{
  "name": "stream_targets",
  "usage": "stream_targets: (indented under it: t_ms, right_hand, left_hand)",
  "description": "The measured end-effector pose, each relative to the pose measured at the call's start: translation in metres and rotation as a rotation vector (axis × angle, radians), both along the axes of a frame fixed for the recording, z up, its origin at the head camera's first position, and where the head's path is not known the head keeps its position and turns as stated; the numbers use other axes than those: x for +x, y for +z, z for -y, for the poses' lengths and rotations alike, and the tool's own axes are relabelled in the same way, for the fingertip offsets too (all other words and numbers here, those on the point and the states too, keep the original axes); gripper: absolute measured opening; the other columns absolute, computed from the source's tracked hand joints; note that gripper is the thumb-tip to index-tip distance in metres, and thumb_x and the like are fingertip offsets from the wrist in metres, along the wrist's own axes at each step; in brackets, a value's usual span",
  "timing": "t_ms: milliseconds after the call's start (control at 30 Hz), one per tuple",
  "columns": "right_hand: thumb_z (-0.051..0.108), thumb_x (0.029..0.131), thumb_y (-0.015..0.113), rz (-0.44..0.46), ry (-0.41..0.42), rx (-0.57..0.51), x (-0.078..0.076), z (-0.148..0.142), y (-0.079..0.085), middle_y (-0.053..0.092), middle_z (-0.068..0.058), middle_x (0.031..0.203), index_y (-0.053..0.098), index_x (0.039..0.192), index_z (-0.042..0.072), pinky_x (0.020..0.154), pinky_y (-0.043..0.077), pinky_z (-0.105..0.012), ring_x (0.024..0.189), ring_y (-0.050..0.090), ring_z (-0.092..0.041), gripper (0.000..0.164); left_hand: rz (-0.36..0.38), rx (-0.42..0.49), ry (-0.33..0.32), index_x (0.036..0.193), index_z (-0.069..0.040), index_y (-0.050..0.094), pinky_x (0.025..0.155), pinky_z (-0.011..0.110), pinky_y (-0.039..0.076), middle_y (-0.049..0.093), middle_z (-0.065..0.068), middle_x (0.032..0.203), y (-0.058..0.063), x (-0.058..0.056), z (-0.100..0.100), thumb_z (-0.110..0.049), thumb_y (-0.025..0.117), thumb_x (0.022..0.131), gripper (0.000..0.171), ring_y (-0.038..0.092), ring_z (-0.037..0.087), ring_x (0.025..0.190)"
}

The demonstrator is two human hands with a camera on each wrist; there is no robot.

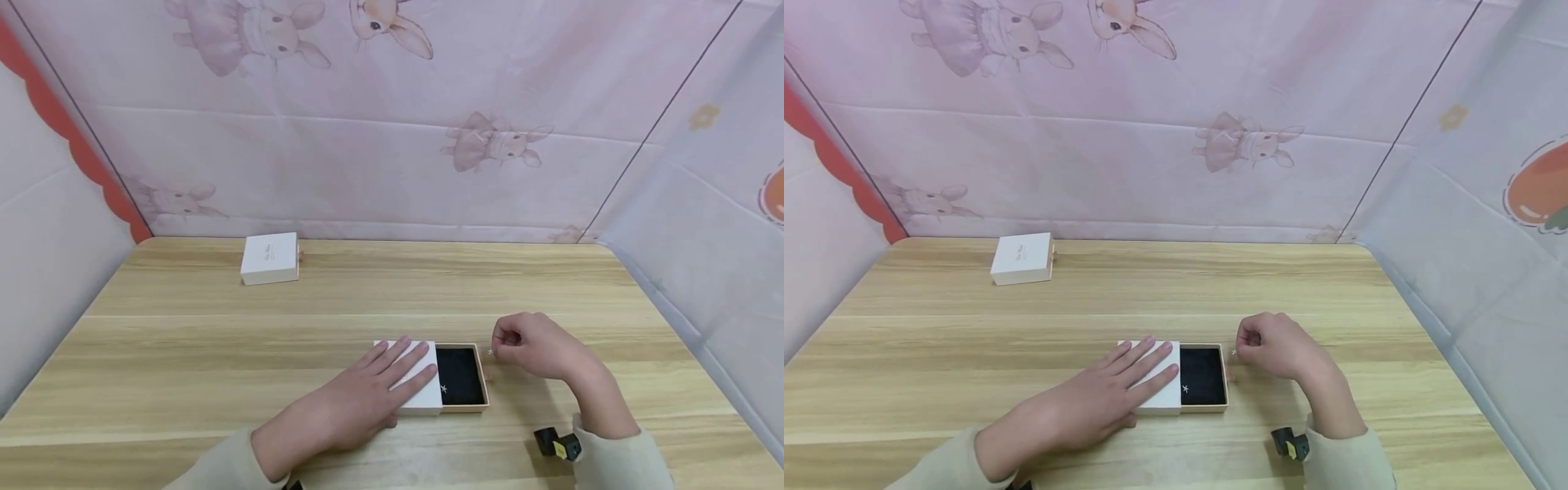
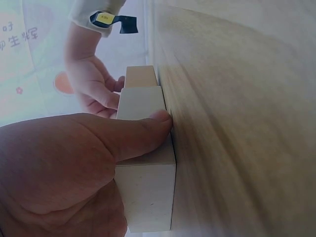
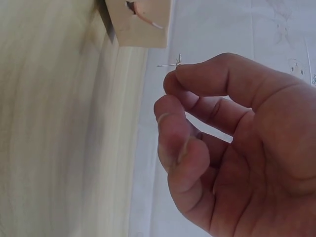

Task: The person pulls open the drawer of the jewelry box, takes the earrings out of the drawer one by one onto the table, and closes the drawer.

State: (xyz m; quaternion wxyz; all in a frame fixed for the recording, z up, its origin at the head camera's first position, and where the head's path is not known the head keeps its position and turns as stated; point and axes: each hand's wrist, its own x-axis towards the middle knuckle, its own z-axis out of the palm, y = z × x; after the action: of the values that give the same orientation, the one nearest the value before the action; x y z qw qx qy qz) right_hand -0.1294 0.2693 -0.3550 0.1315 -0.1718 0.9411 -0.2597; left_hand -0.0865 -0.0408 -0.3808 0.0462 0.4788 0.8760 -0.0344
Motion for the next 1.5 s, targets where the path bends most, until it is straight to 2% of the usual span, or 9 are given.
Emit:
stream_targets:
  t_ms: [767, 1500]
  right_hand:
    - [0.012, 0.090, 0.067, 0.124, -0.013, 0.005, -0.003, -0.004, -0.011, 0.051, 0.006, 0.061, 0.064, 0.079, 0.016, 0.051, 0.042, -0.026, 0.056, 0.050, -0.011, 0.012]
    - [0.008, 0.087, 0.068, 0.098, 0.007, 0.073, -0.006, -0.004, -0.019, 0.052, 0.007, 0.065, 0.064, 0.077, 0.018, 0.056, 0.040, -0.026, 0.061, 0.049, -0.012, 0.014]
  left_hand:
    - [0.017, 0.006, 0.008, 0.162, -0.022, 0.012, 0.124, 0.047, 0.018, 0.002, 0.008, 0.169, -0.001, 0.000, 0.000, -0.034, 0.059, 0.099, 0.080, 0.008, 0.031, 0.155]
    - [0.028, 0.005, 0.013, 0.162, -0.022, 0.012, 0.124, 0.047, 0.018, 0.002, 0.007, 0.169, -0.001, -0.001, 0.000, -0.033, 0.060, 0.099, 0.080, 0.007, 0.030, 0.155]
